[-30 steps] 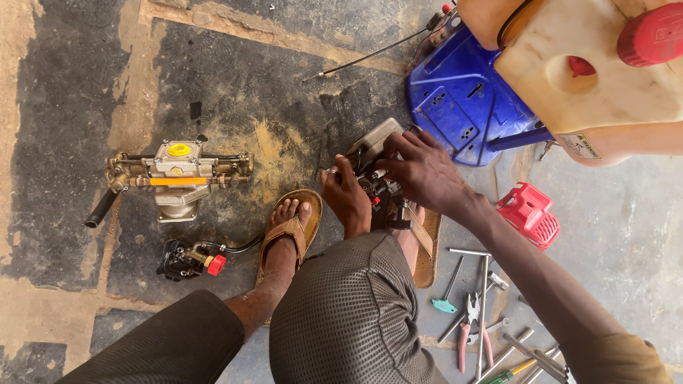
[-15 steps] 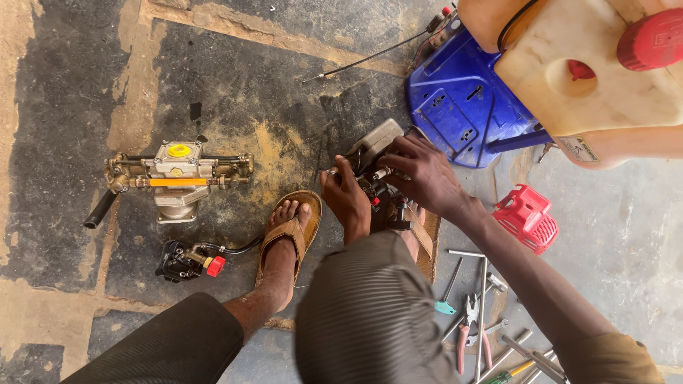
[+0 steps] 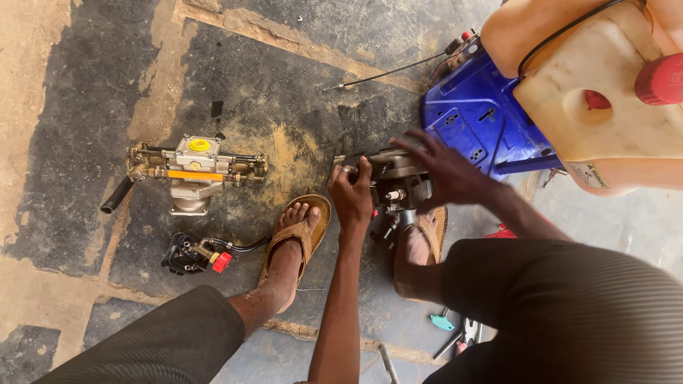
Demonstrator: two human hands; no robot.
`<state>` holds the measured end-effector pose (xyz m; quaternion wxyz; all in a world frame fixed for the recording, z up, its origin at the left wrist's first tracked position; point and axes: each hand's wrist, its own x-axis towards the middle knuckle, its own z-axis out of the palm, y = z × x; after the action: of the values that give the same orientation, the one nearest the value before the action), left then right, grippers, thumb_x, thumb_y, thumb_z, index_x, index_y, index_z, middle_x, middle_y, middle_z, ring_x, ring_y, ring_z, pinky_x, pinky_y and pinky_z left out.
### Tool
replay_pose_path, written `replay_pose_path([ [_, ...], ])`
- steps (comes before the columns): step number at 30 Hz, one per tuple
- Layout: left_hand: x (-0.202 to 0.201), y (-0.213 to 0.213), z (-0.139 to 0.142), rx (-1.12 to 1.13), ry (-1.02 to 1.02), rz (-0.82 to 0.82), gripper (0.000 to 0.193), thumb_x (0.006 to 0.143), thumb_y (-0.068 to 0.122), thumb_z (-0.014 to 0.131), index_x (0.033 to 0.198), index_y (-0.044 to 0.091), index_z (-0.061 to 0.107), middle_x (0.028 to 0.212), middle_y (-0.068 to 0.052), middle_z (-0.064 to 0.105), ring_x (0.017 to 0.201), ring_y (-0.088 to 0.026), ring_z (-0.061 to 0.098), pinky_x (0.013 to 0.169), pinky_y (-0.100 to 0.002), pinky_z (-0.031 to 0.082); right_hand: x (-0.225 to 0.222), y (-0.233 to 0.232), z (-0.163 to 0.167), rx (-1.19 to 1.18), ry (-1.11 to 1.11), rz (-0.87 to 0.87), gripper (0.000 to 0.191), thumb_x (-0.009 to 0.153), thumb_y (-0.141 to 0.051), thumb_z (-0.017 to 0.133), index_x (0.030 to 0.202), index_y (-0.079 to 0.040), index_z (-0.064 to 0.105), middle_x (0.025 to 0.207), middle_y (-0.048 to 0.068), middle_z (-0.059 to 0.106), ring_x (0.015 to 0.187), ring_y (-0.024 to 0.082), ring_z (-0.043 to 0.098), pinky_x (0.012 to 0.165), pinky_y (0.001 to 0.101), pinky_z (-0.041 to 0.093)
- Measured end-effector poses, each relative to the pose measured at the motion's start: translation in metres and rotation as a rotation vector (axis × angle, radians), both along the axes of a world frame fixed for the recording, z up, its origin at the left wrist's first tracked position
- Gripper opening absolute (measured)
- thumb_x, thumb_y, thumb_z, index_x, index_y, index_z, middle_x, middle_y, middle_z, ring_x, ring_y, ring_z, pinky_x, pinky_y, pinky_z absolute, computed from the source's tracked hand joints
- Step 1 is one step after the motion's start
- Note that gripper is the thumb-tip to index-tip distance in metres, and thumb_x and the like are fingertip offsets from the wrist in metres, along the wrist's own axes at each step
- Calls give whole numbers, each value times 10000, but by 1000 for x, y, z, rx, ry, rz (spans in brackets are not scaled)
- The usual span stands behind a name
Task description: The person assembles a small engine by attaching a red cooling shroud and tightening bolts with a T-handle wrench. They then attach a pull-start handle and secure it with a screwdriver.
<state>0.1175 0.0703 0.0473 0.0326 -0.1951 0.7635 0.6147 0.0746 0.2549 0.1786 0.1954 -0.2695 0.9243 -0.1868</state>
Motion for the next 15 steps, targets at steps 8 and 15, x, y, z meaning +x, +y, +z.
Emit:
replay_pose_path([
  [8,-30,-26,-22,-5,-46,-120,524,958,533,595,751,60,690,835,-105,701,669,-202,649,647,-427,548,40,-8,-38,-162,33,-221,1160,505,-347,962,1496,-164,388,1440,140,450,1262,410,562,1027,507,523],
  [15,-6,-18,-29,-9,117,142,432,959,498,631,987,69,676,970,-88,700,833,-184,660,742,-377,569,60,-18,-70,-38,175,-278,1204,413,-356,986,1465,-153,435,1404,171,453,1311,428,440,1086,572,408],
])
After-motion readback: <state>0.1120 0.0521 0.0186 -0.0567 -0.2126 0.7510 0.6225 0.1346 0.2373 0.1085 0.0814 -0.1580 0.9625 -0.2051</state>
